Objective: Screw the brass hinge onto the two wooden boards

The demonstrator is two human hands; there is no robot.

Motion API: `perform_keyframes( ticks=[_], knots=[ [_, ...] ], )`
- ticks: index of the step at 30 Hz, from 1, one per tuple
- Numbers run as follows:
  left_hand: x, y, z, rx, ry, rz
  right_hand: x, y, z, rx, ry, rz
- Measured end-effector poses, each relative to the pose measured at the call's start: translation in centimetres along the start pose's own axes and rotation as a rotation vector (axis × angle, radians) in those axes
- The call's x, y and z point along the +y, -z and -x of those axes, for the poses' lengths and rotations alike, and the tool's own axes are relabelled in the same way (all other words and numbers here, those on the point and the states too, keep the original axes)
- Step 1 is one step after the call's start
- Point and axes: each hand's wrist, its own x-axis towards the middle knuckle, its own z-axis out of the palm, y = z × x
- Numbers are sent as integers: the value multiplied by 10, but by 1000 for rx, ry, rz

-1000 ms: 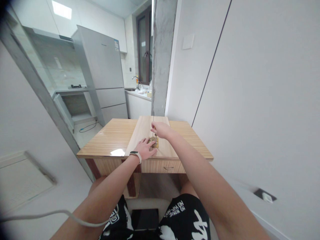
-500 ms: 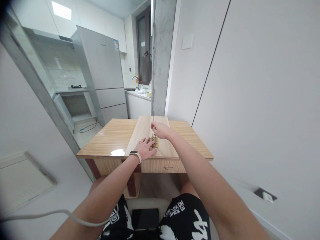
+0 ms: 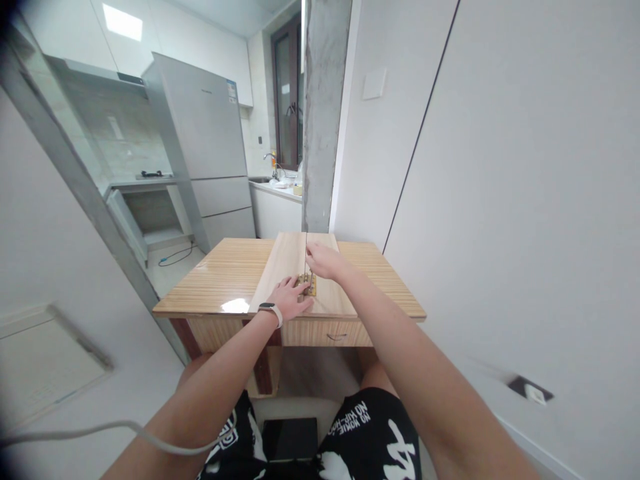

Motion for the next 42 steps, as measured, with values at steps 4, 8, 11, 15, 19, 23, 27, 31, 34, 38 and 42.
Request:
perform_keyframes(
  ticks=[4,8,11,15,19,23,27,31,34,38,42],
  knots=[
    [0,-1,0,2,2,2,0,2,0,-59,7,-127],
    [-1,-1,0,12,-4,0,-1,3,-1,-106,18,-149],
    [-1,-2,-1,7,-3,2,-2,1,-2,-72,25,-58],
    [-1,-2,-1,2,-4,8,0,-3,-2,15,-17,111],
    [-2,-3,-2,17,-8,7,3,-9,-1,47,-26,120],
    [-2,-3,-1,31,-12,5,5,-12,-3,51,47,25],
    [-1,-2,0,34,-10,0,2,-8,-6,-3,49,-50],
    [0,0,0,9,-1,1,-4,2,-5,-35,20,15],
    [0,1,0,-14,7,2,-5,4,-4,-34,0,121],
    [0,2,-1,-14,6,4,-5,-3,-5,-3,-53,233],
    [1,3,-1,-25,12,5,-5,-9,-6,23,-38,198]
  ],
)
